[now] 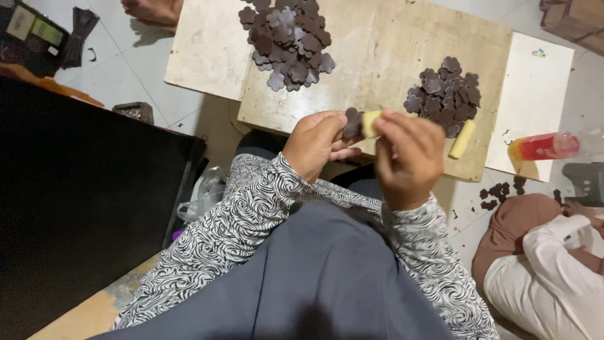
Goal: The person sits on the floor and repeatedly rubs small dark flower-shaped craft pieces with a yellow sponge. They occasionally pour liquid from a plastic bottle onto the sponge to aid polishing. The person handles the pieces one at a time, rubbing each piece's edges and surfaces before placing it back on the table.
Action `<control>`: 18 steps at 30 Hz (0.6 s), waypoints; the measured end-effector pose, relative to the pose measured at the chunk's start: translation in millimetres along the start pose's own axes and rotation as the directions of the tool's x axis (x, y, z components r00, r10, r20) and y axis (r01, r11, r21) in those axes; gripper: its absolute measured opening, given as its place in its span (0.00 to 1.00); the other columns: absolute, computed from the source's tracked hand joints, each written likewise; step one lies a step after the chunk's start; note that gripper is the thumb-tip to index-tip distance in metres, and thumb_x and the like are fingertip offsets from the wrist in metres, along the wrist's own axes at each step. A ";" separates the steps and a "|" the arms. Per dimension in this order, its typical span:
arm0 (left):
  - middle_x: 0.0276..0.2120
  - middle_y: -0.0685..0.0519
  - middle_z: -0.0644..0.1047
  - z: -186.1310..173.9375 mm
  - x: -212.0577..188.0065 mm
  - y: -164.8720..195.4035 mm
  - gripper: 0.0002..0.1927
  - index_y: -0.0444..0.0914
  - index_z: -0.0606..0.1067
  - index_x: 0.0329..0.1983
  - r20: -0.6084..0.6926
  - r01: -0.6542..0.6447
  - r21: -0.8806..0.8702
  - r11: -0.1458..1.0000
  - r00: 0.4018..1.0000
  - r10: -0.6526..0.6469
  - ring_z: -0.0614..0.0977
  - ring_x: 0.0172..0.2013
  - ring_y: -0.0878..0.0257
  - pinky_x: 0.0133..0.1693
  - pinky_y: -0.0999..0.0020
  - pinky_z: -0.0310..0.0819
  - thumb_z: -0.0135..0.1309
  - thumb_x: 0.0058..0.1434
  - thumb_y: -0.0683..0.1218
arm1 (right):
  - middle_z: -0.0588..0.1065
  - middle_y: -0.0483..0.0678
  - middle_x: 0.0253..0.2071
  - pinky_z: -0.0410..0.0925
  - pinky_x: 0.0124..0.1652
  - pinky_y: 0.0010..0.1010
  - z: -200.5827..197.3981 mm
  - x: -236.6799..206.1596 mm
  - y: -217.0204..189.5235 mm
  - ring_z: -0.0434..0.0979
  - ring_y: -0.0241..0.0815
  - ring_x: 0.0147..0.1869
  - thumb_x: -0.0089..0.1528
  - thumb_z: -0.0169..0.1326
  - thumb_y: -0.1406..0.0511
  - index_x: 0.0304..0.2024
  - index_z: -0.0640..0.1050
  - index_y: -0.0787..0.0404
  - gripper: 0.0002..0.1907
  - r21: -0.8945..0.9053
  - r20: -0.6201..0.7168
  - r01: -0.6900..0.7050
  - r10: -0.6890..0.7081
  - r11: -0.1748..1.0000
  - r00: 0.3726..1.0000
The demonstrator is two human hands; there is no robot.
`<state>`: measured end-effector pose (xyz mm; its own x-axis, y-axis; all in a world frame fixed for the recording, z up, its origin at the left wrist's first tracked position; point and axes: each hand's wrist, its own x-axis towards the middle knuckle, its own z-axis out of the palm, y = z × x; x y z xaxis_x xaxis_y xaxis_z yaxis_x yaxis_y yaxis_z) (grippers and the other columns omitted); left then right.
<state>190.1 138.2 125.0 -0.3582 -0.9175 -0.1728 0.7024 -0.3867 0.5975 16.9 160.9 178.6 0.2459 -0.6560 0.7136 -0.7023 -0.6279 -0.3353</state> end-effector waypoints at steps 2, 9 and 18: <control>0.39 0.47 0.80 -2.5 0.3 -2.6 0.12 0.21 0.76 0.49 0.354 -0.126 -0.355 0.926 0.899 0.258 0.81 0.34 0.67 0.34 0.74 0.79 0.46 0.80 0.38 | 0.80 0.50 0.50 0.69 0.55 0.40 2.4 -4.7 -2.1 0.76 0.50 0.52 0.58 0.67 0.75 0.45 0.83 0.62 0.14 0.023 0.023 0.135 -0.136 0.991 0.990; 0.35 0.53 0.80 1.5 -1.9 5.8 0.13 0.32 0.74 0.46 -0.198 0.108 0.158 0.981 0.977 -0.076 0.82 0.33 0.69 0.38 0.72 0.84 0.43 0.68 0.45 | 0.80 0.48 0.50 0.70 0.56 0.39 7.9 -8.2 6.4 0.78 0.47 0.55 0.61 0.64 0.77 0.46 0.82 0.60 0.12 0.061 0.003 -0.050 0.050 0.997 0.999; 0.41 0.51 0.79 1.2 -4.0 7.3 0.17 0.27 0.73 0.60 0.134 -0.021 0.190 0.982 0.991 -0.005 0.80 0.38 0.69 0.41 0.75 0.76 0.45 0.73 0.40 | 0.78 0.56 0.52 0.70 0.57 0.39 2.4 -4.3 -8.9 0.76 0.54 0.56 0.60 0.61 0.75 0.48 0.82 0.66 0.13 0.170 0.080 -0.074 0.062 0.983 0.995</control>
<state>196.0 139.2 131.0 -0.4406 -0.8950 -0.0690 0.5803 -0.3426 0.7388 23.7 168.3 177.1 0.2550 -0.7249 0.6400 -0.5948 -0.6394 -0.4872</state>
